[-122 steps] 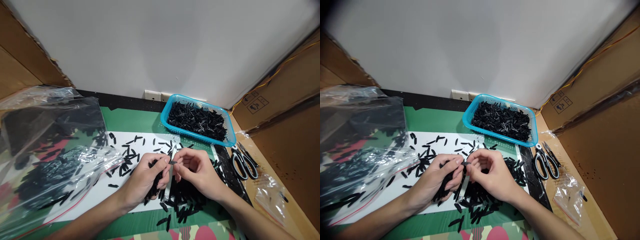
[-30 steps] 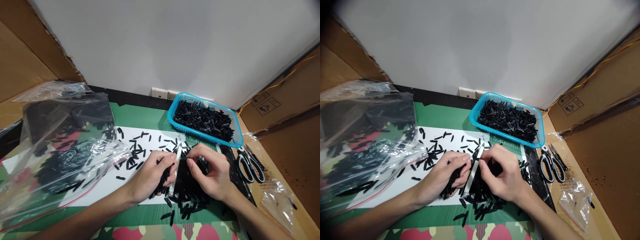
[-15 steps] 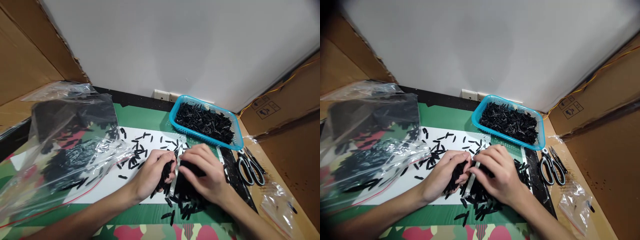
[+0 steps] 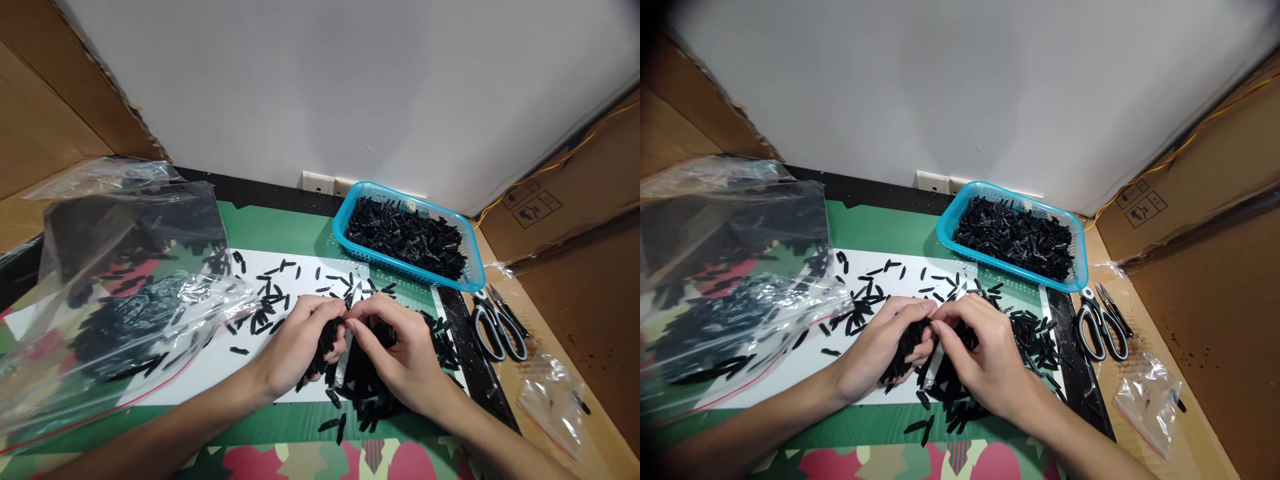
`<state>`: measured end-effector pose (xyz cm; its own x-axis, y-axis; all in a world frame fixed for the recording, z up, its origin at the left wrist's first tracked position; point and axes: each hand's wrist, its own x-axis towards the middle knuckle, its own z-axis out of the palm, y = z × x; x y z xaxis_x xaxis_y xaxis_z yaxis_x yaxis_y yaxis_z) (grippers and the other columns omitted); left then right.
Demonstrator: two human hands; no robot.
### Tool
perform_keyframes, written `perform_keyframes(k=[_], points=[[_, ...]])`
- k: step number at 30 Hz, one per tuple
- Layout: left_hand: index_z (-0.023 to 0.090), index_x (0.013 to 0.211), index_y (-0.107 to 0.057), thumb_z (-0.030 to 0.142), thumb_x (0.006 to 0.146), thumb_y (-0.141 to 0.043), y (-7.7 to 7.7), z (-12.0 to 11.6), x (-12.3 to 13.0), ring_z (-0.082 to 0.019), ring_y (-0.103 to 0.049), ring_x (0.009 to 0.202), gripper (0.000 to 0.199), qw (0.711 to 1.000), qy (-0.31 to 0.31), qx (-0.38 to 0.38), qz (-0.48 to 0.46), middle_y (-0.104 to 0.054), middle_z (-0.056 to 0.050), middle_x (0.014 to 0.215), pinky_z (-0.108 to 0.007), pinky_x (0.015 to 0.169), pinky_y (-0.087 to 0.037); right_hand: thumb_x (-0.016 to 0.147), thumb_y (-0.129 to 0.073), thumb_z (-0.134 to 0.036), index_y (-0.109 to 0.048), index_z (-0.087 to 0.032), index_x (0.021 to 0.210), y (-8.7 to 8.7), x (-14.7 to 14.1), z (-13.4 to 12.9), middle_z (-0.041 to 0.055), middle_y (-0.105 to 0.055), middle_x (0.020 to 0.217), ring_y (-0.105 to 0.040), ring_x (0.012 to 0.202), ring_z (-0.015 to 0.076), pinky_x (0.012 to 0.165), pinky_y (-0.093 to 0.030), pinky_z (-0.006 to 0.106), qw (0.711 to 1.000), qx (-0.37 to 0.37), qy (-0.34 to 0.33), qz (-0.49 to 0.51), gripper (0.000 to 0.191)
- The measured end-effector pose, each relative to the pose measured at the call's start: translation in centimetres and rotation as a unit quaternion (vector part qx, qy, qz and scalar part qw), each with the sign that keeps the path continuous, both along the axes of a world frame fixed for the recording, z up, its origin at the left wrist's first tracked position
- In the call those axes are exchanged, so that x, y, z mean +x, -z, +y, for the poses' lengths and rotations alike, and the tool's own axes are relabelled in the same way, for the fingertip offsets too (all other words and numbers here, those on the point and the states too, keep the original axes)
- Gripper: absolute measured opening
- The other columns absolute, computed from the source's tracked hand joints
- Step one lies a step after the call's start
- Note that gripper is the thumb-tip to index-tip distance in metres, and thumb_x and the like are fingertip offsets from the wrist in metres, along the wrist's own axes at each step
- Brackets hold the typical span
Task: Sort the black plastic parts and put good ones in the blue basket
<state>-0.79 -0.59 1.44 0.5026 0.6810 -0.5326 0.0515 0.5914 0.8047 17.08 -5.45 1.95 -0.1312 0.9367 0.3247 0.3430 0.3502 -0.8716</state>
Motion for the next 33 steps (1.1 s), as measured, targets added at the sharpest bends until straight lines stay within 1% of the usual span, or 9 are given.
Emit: perform_keyframes(k=[2,6,10,13,16,19,22,28,33], points=[[0.022,0.081,-0.054,0.059,0.096,-0.057,-0.1,0.2,0.0,-0.009,-0.029,0.043,0.041,1.000,-0.005,-0.018,-0.015,-0.046,0.006,0.054,-0.017,0.034,-0.025,0.105,-0.063,-0.022,-0.070,-0.021,0.097,-0.1,0.1,0.0,0.0023,-0.072,0.089,-0.064,0.080,0.0170,0.076,-0.050,0.030,0.999,-0.019,0.016,0.022,0.010],[0.021,0.075,-0.052,0.058,0.098,-0.057,-0.4,0.4,-0.1,-0.008,-0.028,0.043,0.043,0.998,0.018,-0.016,-0.060,-0.043,0.006,0.053,-0.015,0.034,-0.022,0.104,-0.067,-0.032,-0.069,-0.021,0.094,0.1,0.4,0.5,0.0011,-0.068,0.084,-0.061,0.077,0.0160,0.073,-0.048,0.028,0.988,-0.099,0.042,0.114,0.015],[0.020,0.074,-0.052,0.060,0.099,-0.057,-0.4,0.3,-0.3,-0.008,-0.030,0.044,0.047,0.997,0.033,0.011,-0.062,-0.044,0.005,0.053,-0.015,0.034,-0.026,0.100,-0.073,-0.043,-0.068,-0.020,0.088,0.4,0.4,1.2,-0.0007,-0.063,0.073,-0.056,0.066,0.0141,0.064,-0.046,0.027,0.964,-0.168,0.020,0.204,0.026],[0.020,0.074,-0.052,0.060,0.099,-0.058,-0.3,0.3,-0.3,-0.008,-0.031,0.045,0.047,0.997,0.039,0.034,-0.063,-0.045,0.005,0.054,-0.015,0.034,-0.029,0.097,-0.076,-0.050,-0.066,-0.020,0.085,0.4,0.3,1.4,-0.0024,-0.059,0.066,-0.052,0.061,0.0134,0.060,-0.044,0.026,0.954,-0.200,0.007,0.223,0.034],[0.020,0.073,-0.052,0.058,0.100,-0.058,-0.2,0.2,-0.3,-0.008,-0.031,0.045,0.046,0.995,0.042,0.045,-0.073,-0.046,0.005,0.055,-0.014,0.033,-0.029,0.099,-0.073,-0.050,-0.065,-0.020,0.085,0.4,0.3,1.2,-0.0018,-0.060,0.069,-0.054,0.063,0.0136,0.062,-0.045,0.026,0.956,-0.197,0.002,0.218,0.034],[0.020,0.073,-0.051,0.056,0.101,-0.058,-0.2,0.2,-0.3,-0.007,-0.030,0.044,0.046,0.995,0.043,0.053,-0.077,-0.045,0.005,0.055,-0.014,0.033,-0.029,0.103,-0.069,-0.045,-0.069,-0.020,0.096,0.5,0.4,0.9,0.0001,-0.065,0.078,-0.059,0.071,0.0142,0.067,-0.047,0.026,0.960,-0.188,-0.013,0.205,0.026],[0.020,0.072,-0.051,0.054,0.103,-0.057,-0.2,0.2,-0.3,-0.007,-0.030,0.043,0.046,0.994,0.048,0.062,-0.079,-0.045,0.005,0.054,-0.014,0.033,-0.030,0.103,-0.069,-0.043,-0.070,-0.020,0.101,0.6,0.4,0.7,0.0003,-0.067,0.082,-0.060,0.074,0.0142,0.067,-0.047,0.025,0.959,-0.199,-0.035,0.200,0.023],[0.020,0.071,-0.051,0.055,0.103,-0.058,0.0,0.3,-0.2,-0.007,-0.032,0.043,0.048,0.990,0.058,0.094,-0.092,-0.045,0.006,0.054,-0.015,0.034,-0.030,0.101,-0.073,-0.042,-0.070,-0.019,0.095,0.7,0.4,0.9,-0.0003,-0.066,0.080,-0.058,0.069,0.0127,0.065,-0.047,0.025,0.955,-0.200,-0.044,0.213,0.024],[0.018,0.070,-0.053,0.059,0.102,-0.060,0.0,0.3,-0.2,-0.006,-0.036,0.046,0.053,0.984,0.073,0.132,-0.098,-0.046,0.005,0.055,-0.016,0.041,-0.030,0.099,-0.075,-0.038,-0.070,-0.018,0.085,0.8,0.4,0.7,-0.0015,-0.064,0.071,-0.056,0.062,0.0108,0.061,-0.045,0.024,0.957,-0.198,-0.027,0.212,0.025]])
